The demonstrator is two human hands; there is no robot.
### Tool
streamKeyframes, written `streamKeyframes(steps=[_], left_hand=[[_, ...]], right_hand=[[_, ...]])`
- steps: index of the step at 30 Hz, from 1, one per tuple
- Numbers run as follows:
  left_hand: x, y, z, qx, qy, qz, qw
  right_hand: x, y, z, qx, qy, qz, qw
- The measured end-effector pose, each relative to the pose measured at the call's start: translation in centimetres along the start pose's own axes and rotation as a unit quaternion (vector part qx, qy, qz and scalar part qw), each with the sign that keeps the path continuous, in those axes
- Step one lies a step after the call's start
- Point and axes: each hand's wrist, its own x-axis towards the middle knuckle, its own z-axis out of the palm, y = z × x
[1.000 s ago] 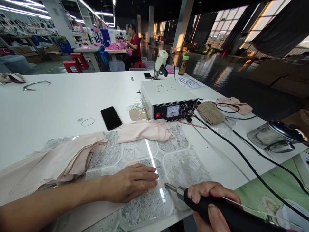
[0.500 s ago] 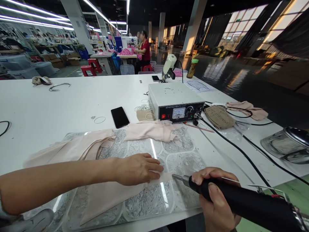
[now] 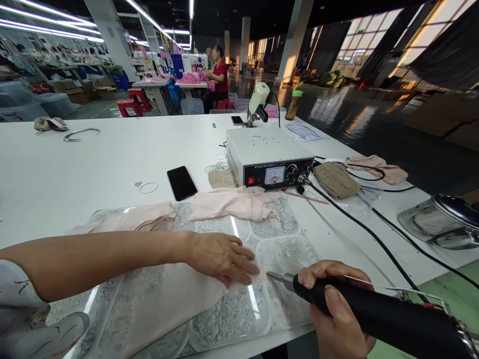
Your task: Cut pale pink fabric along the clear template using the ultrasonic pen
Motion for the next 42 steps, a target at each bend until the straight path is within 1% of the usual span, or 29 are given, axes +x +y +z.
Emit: streamKeyframes(steps=[4, 6, 8, 10, 13, 15, 17, 19, 21, 25, 28, 31, 34, 36, 38, 40, 42], left_hand=[[0.2, -0.4, 0.0, -0.035, -0.024, 0.0, 0.999], [0.3, -0.6, 0.0, -0.068, -0.037, -0.015, 0.997], [0.3, -0.9, 0.2, -0.098, -0.037, -0.028, 0.994], [0.2, -1.2, 0.4, -0.108, -0.023, -0.015, 0.994], [0.1, -1.6, 0.9, -0.11, 0.018, 0.014, 0.994], [0.0, -1.8, 1.1, -0.126, 0.039, 0.008, 0.991], [-0.1, -1.9, 1.3, -0.142, 0.044, -0.006, 0.989], [-0.1, -2.0, 1.3, -0.15, 0.045, -0.011, 0.988], [-0.1, -2.1, 1.3, -0.146, 0.046, -0.002, 0.988], [-0.1, -2.1, 1.2, -0.142, 0.03, 0.018, 0.989], [-0.1, -2.1, 1.1, -0.172, 0.036, -0.005, 0.984], [-0.1, -2.1, 1.0, -0.19, 0.039, -0.028, 0.981], [-0.1, -2.1, 1.1, -0.168, 0.043, -0.006, 0.985], [0.0, -2.1, 1.0, -0.139, 0.033, 0.017, 0.99], [0.1, -2.0, 0.8, -0.115, 0.003, 0.024, 0.993], [0.2, -1.9, 0.6, -0.108, -0.034, 0.012, 0.993], [0.3, -1.8, 0.4, -0.113, -0.049, -0.001, 0.992]], right_hand=[[0.1, 0.1, 0.0, -0.015, 0.012, 0.007, 1.0], [0.2, 0.1, 0.1, -0.023, 0.023, 0.011, 0.999], [0.3, 0.0, 0.2, -0.03, 0.03, 0.014, 0.999], [0.4, -0.1, 0.4, -0.036, 0.032, 0.014, 0.999], [0.6, -0.4, 0.8, -0.038, 0.032, 0.016, 0.999], [0.4, -0.8, 1.1, -0.039, 0.032, 0.015, 0.999], [0.0, -1.2, 1.4, -0.037, 0.033, 0.014, 0.999], [-0.7, -1.5, 1.5, -0.03, 0.024, 0.025, 0.999], [-1.4, -1.6, 1.4, -0.022, 0.007, 0.043, 0.999], [-2.3, -1.2, 0.9, -0.015, -0.026, 0.054, 0.998], [-2.6, -0.8, 0.5, -0.008, -0.043, 0.065, 0.997], [-2.6, -0.7, 0.4, -0.005, -0.047, 0.07, 0.996], [-2.6, -0.7, 0.6, -0.004, -0.046, 0.064, 0.997], [-2.5, -0.7, 0.8, -0.008, -0.048, 0.059, 0.997], [-2.5, -0.7, 0.9, -0.012, -0.054, 0.059, 0.997], [-2.5, -0.8, 0.9, -0.017, -0.06, 0.056, 0.996], [-2.4, -0.9, 1.1, -0.021, -0.066, 0.047, 0.996]])
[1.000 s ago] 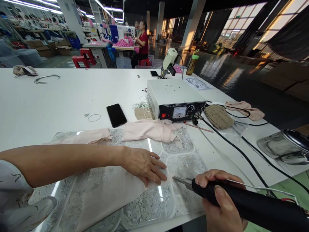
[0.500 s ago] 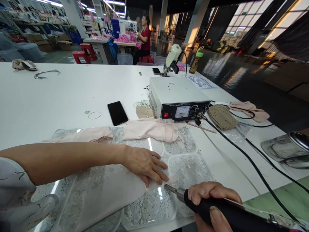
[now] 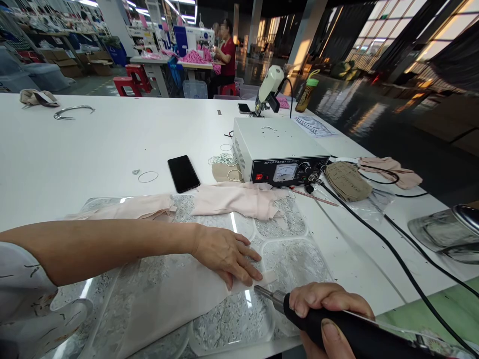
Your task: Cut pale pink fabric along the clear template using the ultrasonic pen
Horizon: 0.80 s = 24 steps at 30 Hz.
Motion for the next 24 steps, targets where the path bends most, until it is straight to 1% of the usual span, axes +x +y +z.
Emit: streamKeyframes(steps=[4, 8, 12, 14, 16, 18, 22, 24], left_hand=[[0.0, 0.0, 0.1, 0.021, 0.025, 0.017, 0.999], [-0.1, -0.3, 0.6, 0.065, 0.027, 0.038, 0.997], [-0.1, -0.4, 0.6, 0.085, 0.05, 0.067, 0.993], [-0.1, -0.2, 0.4, 0.068, 0.036, 0.051, 0.996], [-0.2, 0.0, 0.1, 0.034, 0.018, 0.021, 0.999], [-0.2, 0.2, -0.1, 0.009, 0.017, 0.003, 1.0], [-0.2, 0.4, -0.2, 0.012, 0.043, 0.017, 0.999], [-0.1, 0.6, -0.3, 0.018, 0.024, 0.012, 0.999]], right_hand=[[0.2, -0.2, 0.5, -0.007, -0.002, -0.009, 1.0], [-0.1, 0.0, 0.7, 0.003, 0.002, -0.013, 1.0], [-0.4, 0.1, 0.8, 0.014, -0.001, -0.016, 1.0], [-0.5, 0.0, 1.0, 0.01, -0.012, -0.014, 1.0], [-0.4, -0.1, 1.3, 0.008, -0.02, -0.015, 1.0], [-0.3, -0.1, 1.5, 0.008, -0.027, -0.019, 0.999], [-0.3, 0.0, 1.5, 0.006, -0.04, -0.023, 0.999], [-0.3, -0.1, 1.4, -0.001, -0.044, -0.016, 0.999]])
